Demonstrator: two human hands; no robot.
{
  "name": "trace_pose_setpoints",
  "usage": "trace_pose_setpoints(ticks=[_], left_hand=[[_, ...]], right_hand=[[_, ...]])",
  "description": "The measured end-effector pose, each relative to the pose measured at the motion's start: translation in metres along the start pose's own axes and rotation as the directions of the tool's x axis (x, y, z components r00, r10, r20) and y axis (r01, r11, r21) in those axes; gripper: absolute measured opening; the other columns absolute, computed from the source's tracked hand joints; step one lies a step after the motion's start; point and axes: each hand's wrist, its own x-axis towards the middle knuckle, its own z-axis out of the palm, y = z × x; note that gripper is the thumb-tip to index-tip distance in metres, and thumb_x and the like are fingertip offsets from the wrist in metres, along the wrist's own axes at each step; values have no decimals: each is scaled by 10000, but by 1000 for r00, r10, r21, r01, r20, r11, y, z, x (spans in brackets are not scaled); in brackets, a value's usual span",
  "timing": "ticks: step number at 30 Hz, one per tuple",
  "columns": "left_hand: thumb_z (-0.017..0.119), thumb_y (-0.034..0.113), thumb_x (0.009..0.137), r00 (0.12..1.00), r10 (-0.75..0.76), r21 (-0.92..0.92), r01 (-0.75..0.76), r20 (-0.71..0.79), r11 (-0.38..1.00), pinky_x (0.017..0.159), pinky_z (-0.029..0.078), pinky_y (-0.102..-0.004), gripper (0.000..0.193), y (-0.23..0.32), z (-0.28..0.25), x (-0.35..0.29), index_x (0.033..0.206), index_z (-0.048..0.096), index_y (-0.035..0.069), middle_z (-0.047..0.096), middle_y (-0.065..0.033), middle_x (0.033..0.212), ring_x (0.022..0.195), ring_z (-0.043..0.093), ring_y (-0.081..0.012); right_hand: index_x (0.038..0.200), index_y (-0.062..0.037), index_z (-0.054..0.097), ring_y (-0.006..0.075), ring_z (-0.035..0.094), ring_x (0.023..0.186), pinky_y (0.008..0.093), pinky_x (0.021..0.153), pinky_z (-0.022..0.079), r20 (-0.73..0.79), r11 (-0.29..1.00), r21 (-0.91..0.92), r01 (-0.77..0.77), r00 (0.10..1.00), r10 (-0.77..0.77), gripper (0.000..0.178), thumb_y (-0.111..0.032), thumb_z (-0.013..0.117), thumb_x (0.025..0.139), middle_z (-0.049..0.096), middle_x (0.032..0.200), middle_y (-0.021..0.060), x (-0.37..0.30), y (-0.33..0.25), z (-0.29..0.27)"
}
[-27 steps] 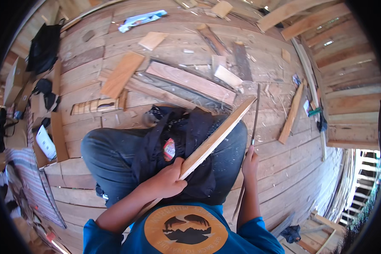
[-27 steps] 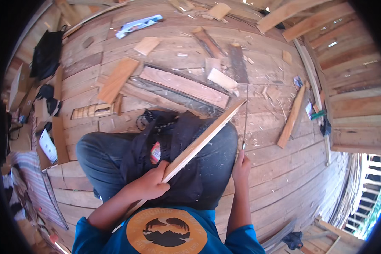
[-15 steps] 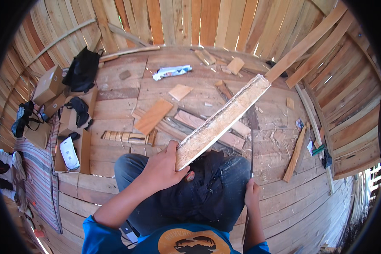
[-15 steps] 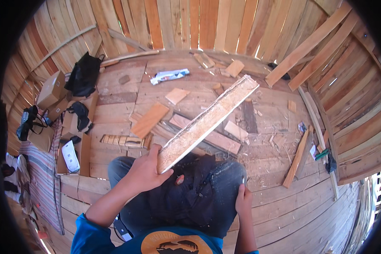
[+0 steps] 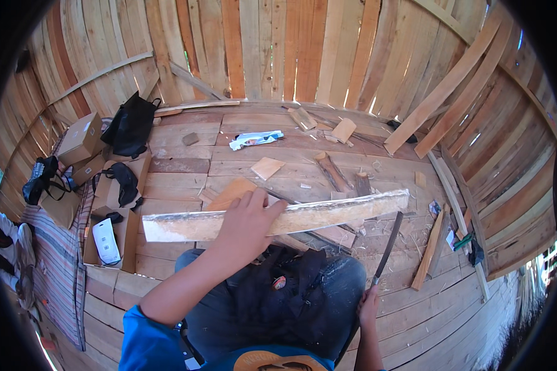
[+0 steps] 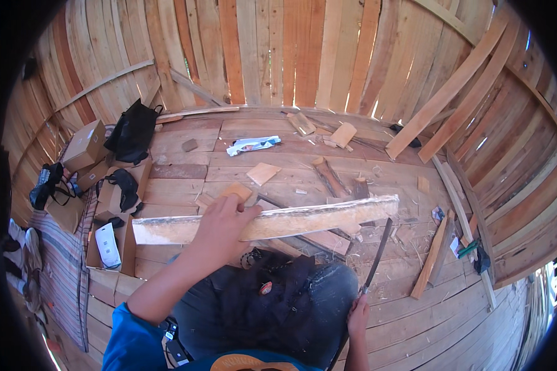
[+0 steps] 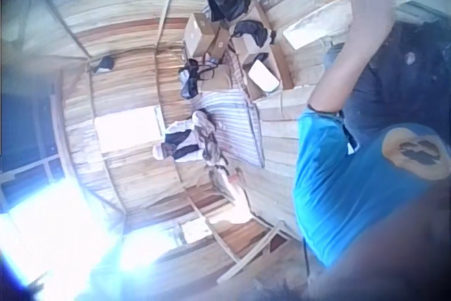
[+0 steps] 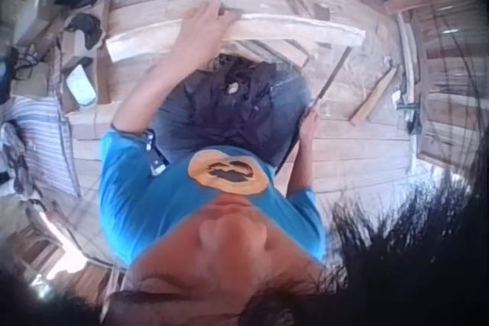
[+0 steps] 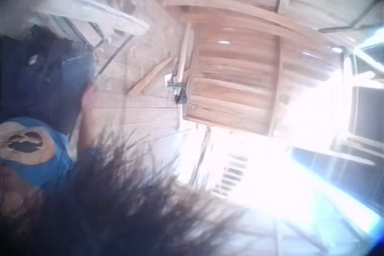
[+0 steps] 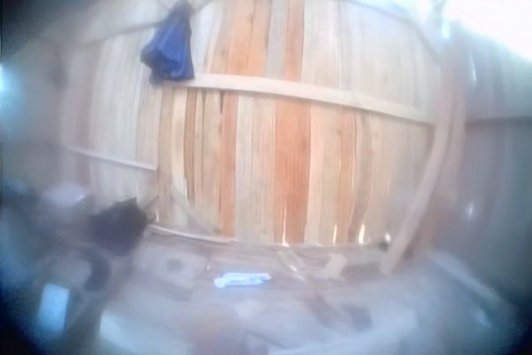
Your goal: The person uses a saw-like tool to shape and shave the edge of a long wooden plank while sitting on a wooden floor.
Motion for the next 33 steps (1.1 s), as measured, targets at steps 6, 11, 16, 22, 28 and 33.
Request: trace_pose_setpoints(ticks=[6,11,16,22,28,33], left_hand=[[738,42,668,991,112,55,-108,-67,993,846,422,-393,586,18,17,32,1230,594,127,483,-84,1013,1005,513,-259],[684,30,696,977,146,75,-136,-153,988,842,382,-391,554,26,43,48,1235,587,118,487,-93,1014,997,504,-262],[661,35,715,981,146,44,-142,-129,989,865,362,-403,512,24,50,55,1218,600,109,492,-103,1025,1010,499,-270],[672,30,706,964,140,35,-135,-226,990,957,342,-434,528,3,63,65,1223,608,114,500,-132,1099,1121,489,-296],[761,77,670,975,147,-186,-178,-168,966,982,382,-432,581,-34,86,78,1231,618,126,483,-124,1170,1144,488,-302],[766,51,660,996,-34,-668,-30,-82,743,960,444,-371,681,-71,98,78,1311,573,107,467,-103,1189,1107,532,-280]], right_hand=[[703,-151,385,66,291,373,233,342,215,-18,999,-38,-22,1000,21,570,-638,323,993,308,505,-50,0,-14,7],[696,-147,376,69,292,378,236,343,222,-39,998,-53,25,999,-27,570,-627,326,998,312,507,-43,9,-4,0],[732,-145,384,72,288,378,242,341,225,-60,996,-31,-79,995,77,567,-649,326,986,309,513,-44,8,-4,1],[741,-146,386,73,285,375,244,336,221,-94,995,-55,-88,992,83,571,-659,313,983,306,510,-45,5,-8,7],[731,-171,394,80,264,363,244,335,201,-2,984,-31,-175,985,175,601,-723,298,947,279,492,-53,12,-15,-3],[717,-169,394,87,266,357,254,337,211,-50,985,-75,-154,987,151,613,-728,290,945,289,482,-46,19,-17,2]])
